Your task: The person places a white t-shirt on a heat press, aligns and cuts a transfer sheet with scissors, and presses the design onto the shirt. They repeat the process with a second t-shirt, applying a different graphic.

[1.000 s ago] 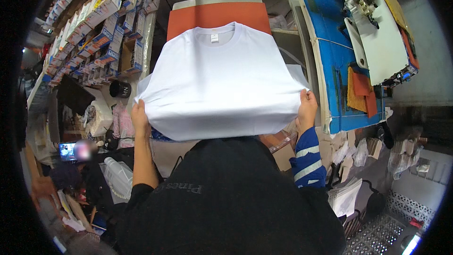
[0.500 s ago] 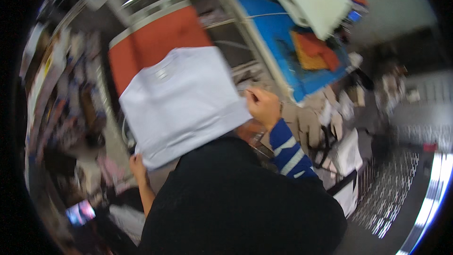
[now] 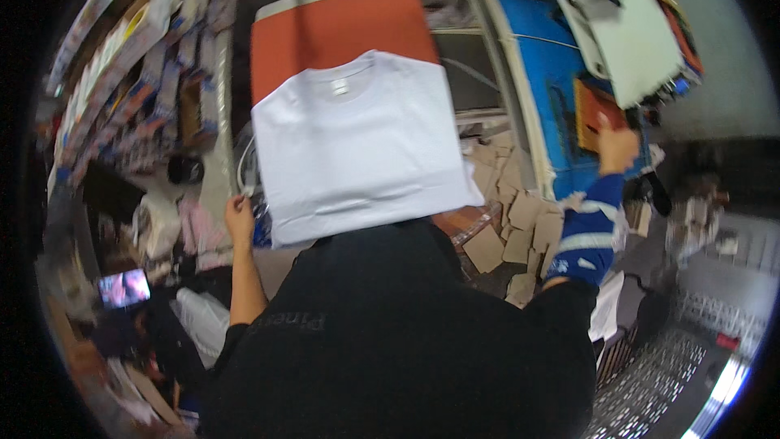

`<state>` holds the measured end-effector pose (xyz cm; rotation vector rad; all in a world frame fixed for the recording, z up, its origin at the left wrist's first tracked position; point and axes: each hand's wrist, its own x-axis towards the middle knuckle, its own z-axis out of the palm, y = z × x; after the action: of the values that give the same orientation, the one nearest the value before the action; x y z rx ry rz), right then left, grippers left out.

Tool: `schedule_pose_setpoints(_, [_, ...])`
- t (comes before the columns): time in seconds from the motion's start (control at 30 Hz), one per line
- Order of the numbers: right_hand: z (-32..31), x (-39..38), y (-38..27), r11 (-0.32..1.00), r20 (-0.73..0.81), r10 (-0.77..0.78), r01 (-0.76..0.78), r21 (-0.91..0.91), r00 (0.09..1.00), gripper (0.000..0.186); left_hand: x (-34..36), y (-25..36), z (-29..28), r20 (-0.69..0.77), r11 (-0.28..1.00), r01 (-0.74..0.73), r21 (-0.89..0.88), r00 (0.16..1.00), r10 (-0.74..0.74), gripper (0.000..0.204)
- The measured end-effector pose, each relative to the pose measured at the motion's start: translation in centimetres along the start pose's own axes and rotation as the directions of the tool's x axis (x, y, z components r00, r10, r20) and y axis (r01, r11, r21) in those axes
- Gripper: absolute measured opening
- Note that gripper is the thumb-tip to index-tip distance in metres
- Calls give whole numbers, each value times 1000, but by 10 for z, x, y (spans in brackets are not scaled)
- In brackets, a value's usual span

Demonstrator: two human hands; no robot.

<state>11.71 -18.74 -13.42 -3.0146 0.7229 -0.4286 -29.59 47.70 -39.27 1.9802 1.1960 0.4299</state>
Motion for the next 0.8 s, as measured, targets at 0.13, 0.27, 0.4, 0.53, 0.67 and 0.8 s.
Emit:
schedule_pose_setpoints(0.13, [4, -21, 37, 650, -99, 32, 55, 758, 995, 46, -23, -6, -9, -28, 998, 69, -5, 997, -70, 26])
schedule_pose_setpoints(0.27, [-25, -75, 37, 69, 96, 48, -99, 993, 994, 37, -42, 23, -25, -79, 991, 78, -113, 993, -87, 22])
schedule_pose_setpoints(0.4, [-27, -189, -87, 481, 275, -470, -18, 877, 839, 38, -45, 198, -19, 76, 904, -375, -208, 915, 397, 25])
schedule_pose_setpoints(0.53, [27, -284, -179, 277, 380, -872, -328, 903, 310, 30, -67, 319, 1, 279, 601, -753, -267, 537, 796, 30])
schedule_pose_setpoints(0.67, [31, -292, -249, 24, 15, -999, 300, 954, 33, 28, -12, 288, 0, 576, 776, -625, -91, 602, 553, 14])
schedule_pose_setpoints(0.8, [69, -248, -337, -82, -412, -896, 848, 524, 168, 19, 38, 307, -15, 132, 793, -602, -95, 782, 609, 18])
